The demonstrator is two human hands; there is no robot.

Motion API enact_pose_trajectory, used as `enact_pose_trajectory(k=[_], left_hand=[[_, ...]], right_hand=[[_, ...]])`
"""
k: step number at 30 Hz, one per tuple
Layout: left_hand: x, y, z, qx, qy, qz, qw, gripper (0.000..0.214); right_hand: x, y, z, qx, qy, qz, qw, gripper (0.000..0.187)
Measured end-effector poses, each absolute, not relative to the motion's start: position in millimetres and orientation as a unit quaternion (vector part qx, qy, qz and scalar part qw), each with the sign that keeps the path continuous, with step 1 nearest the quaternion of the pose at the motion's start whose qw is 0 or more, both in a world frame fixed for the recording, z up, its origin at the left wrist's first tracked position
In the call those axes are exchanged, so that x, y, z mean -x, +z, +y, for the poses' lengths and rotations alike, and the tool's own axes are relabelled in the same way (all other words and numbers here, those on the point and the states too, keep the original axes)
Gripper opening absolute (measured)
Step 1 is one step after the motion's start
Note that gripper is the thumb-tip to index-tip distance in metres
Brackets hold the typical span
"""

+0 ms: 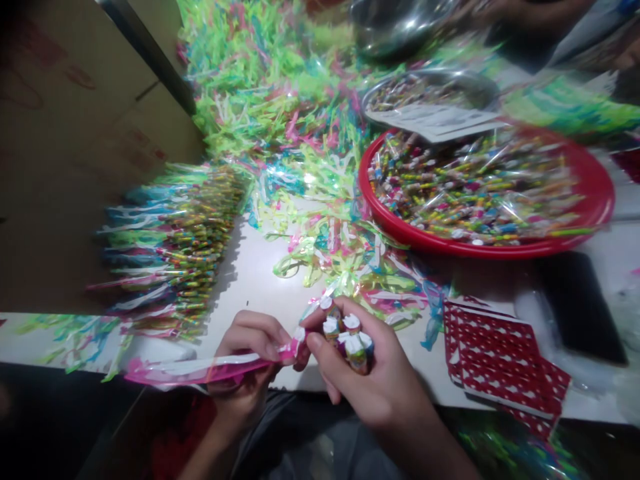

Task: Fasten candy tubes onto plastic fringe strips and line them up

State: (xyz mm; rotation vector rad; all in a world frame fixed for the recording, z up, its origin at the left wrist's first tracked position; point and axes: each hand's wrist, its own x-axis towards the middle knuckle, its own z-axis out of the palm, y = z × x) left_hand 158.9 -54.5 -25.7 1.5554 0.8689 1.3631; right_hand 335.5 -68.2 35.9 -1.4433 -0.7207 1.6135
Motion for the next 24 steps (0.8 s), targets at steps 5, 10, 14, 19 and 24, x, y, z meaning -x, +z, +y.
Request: enact_pose_trajectory(k=[5, 10, 14, 19, 24], left_hand=[[-152, -39, -62, -0.579, 0.543, 0.413, 0.447, 0.018], [-150, -41, -62, -0.592, 0.518, 0.405, 0.465, 0.012], [-153, -36, -58, -0.595, 0.524, 0.390, 0.468, 0.013], [-158, -39, -56, -0.554, 0.593, 0.374, 0.449, 0.014], [-160, -48, -44, -0.427, 0.564, 0.487, 0.511, 0.024]], right_hand=[[-338, 37, -67, 0.561, 0.647, -0.297, 0.423, 0.041], [-338, 34, -68, 0.573, 0.642, -0.305, 0.408, 0.038], [-336, 28, -72, 0.607, 0.583, -0.372, 0.391, 0.029], [-328, 20, -74, 0.573, 0.582, -0.435, 0.380, 0.025], [-319, -9, -61, 0.576, 0.622, -0.386, 0.364, 0.049]])
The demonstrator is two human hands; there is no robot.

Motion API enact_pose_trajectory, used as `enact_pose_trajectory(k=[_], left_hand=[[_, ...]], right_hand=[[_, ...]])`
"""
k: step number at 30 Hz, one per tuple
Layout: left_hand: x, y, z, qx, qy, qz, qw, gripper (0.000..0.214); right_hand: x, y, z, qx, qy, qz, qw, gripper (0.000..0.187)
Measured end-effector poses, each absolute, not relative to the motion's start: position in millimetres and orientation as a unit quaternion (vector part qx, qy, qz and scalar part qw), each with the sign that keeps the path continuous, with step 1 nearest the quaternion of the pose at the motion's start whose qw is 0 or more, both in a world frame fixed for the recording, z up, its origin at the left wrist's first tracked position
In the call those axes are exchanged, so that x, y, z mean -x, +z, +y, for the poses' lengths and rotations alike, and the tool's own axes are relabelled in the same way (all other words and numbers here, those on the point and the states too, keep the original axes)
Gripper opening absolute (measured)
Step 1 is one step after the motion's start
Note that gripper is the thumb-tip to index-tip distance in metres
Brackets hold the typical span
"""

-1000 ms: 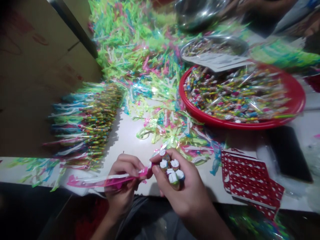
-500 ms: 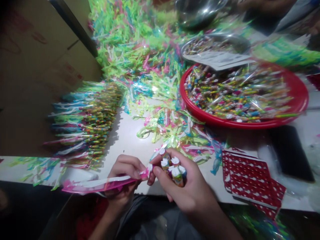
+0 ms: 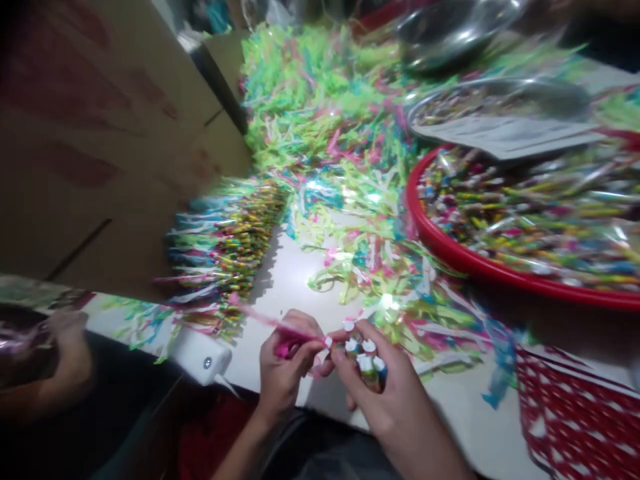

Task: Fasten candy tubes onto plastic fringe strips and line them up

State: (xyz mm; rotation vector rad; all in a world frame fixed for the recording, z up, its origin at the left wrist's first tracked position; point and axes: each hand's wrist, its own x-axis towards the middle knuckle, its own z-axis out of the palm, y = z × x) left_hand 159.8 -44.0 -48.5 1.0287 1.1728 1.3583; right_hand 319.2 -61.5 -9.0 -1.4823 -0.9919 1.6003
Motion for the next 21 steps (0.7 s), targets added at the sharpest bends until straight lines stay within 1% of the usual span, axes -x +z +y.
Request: enact_pose_trajectory(k=[2, 4, 7, 9, 11, 14, 17, 21], left_hand=[[-148, -52, -30, -0.372, 0.562, 0.535, 0.509, 0.036], [-124, -50, -10, -0.351, 0.586, 0.565, 0.464, 0.042], [-71, -36, 26, -0.331, 0.630, 0.595, 0.373, 0.049], [-32, -23, 49, -0.327, 0.649, 0.610, 0.317, 0.053], [2, -13, 65, -0.323, 0.654, 0.626, 0.275, 0.051], [36, -5, 70, -0.324, 0.647, 0.648, 0.237, 0.044], [51, -4, 60, -0.335, 0.630, 0.666, 0.219, 0.039], [60, -9, 46, -0.340, 0.605, 0.689, 0.208, 0.039]], right_hand=[[-316, -25, -55, 0.553, 0.657, -0.369, 0.356, 0.053], [-314, -37, -51, 0.549, 0.665, -0.352, 0.364, 0.049], [-316, -48, -52, 0.582, 0.625, -0.359, 0.376, 0.047], [-318, -52, -55, 0.613, 0.589, -0.383, 0.362, 0.051], [-322, -54, -57, 0.625, 0.569, -0.401, 0.353, 0.054], [-325, -56, -57, 0.624, 0.562, -0.413, 0.351, 0.054], [-326, -56, -56, 0.610, 0.567, -0.422, 0.358, 0.054], [-326, -52, -56, 0.607, 0.584, -0.413, 0.346, 0.055]])
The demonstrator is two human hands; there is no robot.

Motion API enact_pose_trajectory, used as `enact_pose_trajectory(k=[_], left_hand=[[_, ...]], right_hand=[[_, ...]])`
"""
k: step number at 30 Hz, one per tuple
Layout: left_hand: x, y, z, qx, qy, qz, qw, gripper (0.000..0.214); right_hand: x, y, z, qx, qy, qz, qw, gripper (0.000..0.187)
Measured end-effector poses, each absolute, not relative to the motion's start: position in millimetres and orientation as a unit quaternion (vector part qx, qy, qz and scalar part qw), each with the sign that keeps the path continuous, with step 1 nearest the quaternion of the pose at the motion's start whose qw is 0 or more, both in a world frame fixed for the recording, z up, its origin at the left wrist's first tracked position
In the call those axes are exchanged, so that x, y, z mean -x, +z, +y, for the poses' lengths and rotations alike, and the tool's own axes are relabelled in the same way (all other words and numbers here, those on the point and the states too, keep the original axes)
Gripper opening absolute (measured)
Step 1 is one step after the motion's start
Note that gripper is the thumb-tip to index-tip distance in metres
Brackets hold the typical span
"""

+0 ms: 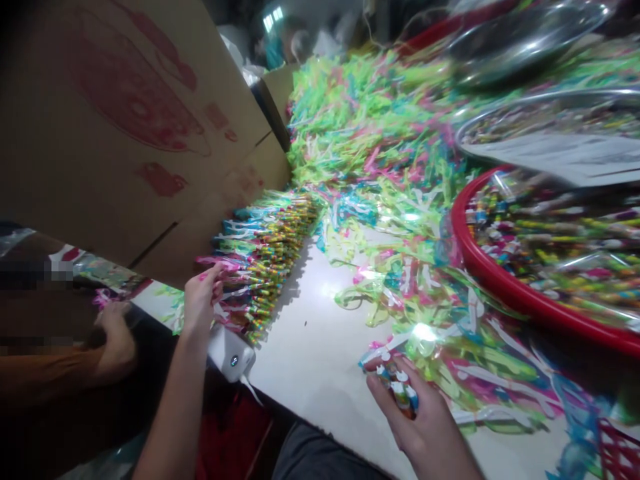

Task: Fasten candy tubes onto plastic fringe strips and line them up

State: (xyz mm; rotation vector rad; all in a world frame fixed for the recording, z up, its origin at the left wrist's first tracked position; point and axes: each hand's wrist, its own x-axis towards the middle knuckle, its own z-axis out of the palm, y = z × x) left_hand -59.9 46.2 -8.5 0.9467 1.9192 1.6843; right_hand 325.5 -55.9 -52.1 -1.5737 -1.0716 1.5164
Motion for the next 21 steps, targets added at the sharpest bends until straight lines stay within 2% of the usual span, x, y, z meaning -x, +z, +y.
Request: enact_pose_trajectory(k=[8, 11, 15, 18, 21], left_hand=[[29, 17, 30, -0.350, 0.626, 0.673, 0.180, 0.043], [-13, 34, 22, -0.337, 0.649, 0.612, 0.302, 0.045], [-81, 37, 9, -0.187, 0.660, 0.410, 0.601, 0.042], [-124, 28, -2, -0.084, 0.657, 0.327, 0.674, 0.033], [-151, 17, -10, -0.034, 0.675, 0.298, 0.674, 0.022]], right_hand=[[-323, -45, -54, 0.610, 0.598, -0.415, 0.313, 0.068], [-320, -45, -53, 0.588, 0.599, -0.430, 0.333, 0.064], [-310, -36, -58, 0.560, 0.601, -0.465, 0.330, 0.057], [-299, -25, -63, 0.558, 0.588, -0.467, 0.354, 0.052], [-293, -19, -65, 0.562, 0.556, -0.468, 0.395, 0.038]])
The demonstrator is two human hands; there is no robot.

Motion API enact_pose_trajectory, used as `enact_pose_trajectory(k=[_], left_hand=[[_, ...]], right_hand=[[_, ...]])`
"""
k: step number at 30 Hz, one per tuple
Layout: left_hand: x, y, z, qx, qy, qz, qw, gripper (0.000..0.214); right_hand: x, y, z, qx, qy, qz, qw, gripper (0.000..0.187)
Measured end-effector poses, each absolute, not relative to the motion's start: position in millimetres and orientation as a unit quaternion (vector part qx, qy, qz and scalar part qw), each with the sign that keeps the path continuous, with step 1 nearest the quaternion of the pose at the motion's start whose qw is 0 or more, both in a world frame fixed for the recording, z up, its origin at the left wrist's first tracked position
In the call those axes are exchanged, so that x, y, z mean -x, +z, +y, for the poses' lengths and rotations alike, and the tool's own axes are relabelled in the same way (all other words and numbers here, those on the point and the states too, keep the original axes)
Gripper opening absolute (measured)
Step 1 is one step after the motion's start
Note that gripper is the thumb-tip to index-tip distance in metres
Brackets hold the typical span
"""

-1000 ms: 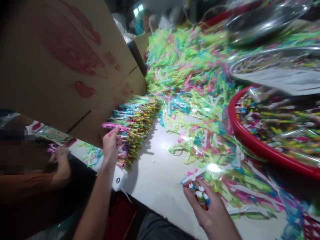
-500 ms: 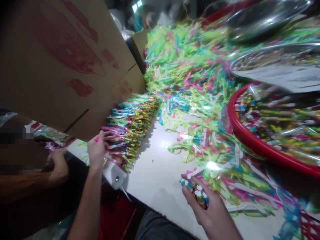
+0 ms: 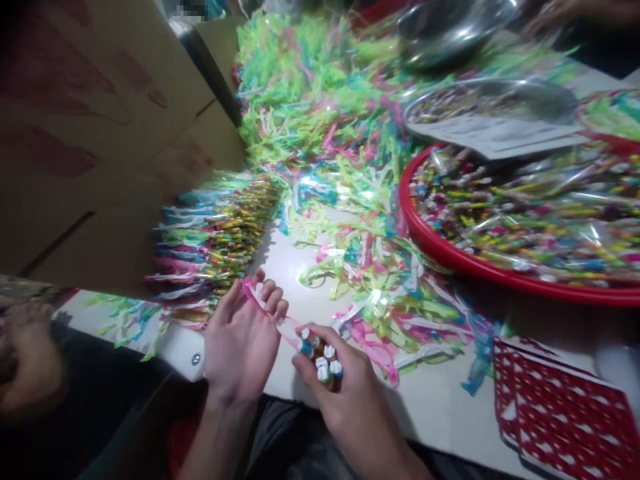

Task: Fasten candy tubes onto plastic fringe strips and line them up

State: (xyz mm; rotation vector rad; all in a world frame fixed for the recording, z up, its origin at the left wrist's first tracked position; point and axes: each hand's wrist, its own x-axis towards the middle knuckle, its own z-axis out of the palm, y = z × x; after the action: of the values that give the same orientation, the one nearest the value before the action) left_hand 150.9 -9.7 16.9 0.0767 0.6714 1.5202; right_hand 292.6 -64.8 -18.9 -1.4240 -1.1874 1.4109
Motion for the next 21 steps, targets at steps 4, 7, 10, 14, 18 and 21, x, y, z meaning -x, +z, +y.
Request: enact_pose_trajectory(k=[4, 7, 10, 14, 18, 21], left_hand=[[-170, 6, -18, -0.070, 0.698, 0.299, 0.647, 0.016], [-176, 0, -24, -0.162, 0.669, 0.334, 0.644, 0.017], [-171, -2, -26, -0.238, 0.652, 0.375, 0.614, 0.018], [-158, 4, -22, -0.244, 0.682, 0.406, 0.558, 0.027], [-163, 7, -22, -0.204, 0.697, 0.403, 0.556, 0.018], [-177, 3, -32, -0.224, 0.682, 0.386, 0.579, 0.020]], right_hand=[[-293, -14, -66, 0.590, 0.534, -0.437, 0.419, 0.030], [-297, -8, -65, 0.596, 0.555, -0.387, 0.433, 0.034], [-306, 1, -62, 0.591, 0.578, -0.369, 0.424, 0.042], [-321, 13, -60, 0.589, 0.584, -0.371, 0.417, 0.044], [-324, 20, -63, 0.574, 0.595, -0.360, 0.433, 0.035], [-320, 22, -65, 0.567, 0.600, -0.330, 0.458, 0.034]])
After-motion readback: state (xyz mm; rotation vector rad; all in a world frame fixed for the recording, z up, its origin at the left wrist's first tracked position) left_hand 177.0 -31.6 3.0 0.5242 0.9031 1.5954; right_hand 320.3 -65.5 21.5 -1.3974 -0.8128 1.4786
